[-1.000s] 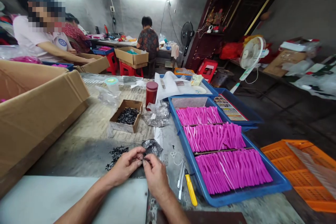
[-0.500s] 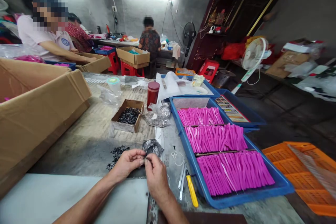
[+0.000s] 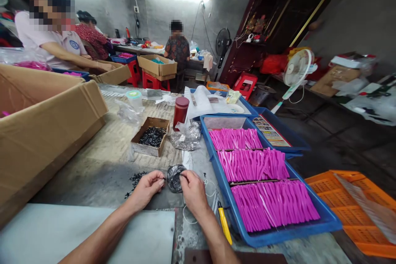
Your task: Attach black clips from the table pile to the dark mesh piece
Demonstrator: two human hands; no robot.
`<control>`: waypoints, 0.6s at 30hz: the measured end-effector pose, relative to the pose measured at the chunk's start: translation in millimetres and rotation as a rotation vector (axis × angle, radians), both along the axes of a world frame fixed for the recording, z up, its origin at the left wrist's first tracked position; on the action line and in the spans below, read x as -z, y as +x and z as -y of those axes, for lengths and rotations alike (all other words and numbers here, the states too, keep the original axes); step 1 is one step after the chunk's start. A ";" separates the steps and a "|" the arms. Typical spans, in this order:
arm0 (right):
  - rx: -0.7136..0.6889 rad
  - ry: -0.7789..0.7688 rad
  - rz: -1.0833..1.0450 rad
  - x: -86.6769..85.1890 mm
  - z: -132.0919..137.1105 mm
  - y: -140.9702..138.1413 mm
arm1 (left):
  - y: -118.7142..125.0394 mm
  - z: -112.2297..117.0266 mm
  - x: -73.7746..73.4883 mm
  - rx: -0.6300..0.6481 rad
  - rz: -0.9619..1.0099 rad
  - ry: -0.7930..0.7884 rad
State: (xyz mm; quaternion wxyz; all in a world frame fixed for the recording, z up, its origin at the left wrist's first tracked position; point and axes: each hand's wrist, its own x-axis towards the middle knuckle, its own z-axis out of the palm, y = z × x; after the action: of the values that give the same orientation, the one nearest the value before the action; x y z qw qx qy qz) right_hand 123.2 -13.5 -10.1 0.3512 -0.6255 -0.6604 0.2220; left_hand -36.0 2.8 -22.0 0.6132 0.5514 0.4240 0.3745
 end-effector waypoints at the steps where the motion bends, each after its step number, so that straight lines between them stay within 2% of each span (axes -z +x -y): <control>1: -0.030 -0.009 0.078 0.3 -1.9 -0.5 | -0.5 -0.2 0.5 0.003 -0.003 -0.002; 4: -0.084 -0.065 0.315 3.2 -5.6 -5.4 | -1.7 0.3 1.7 0.010 -0.013 0.020; 9: -0.076 -0.133 0.626 8.6 -8.3 -14.6 | -1.8 1.4 5.1 0.004 -0.041 0.070; 13: -0.102 -0.148 0.694 8.9 -9.1 -17.5 | -1.1 1.5 5.6 -0.002 -0.046 0.077; 18: -0.101 -0.124 0.676 6.9 -6.5 -14.5 | -1.3 2.3 2.0 -0.002 -0.043 0.071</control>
State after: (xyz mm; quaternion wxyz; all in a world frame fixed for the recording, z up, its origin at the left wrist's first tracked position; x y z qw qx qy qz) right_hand 108.7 -7.1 -17.0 0.0623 -0.6504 -0.7548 0.0592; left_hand -37.3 0.5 -24.0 0.5835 0.5802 0.4243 0.3779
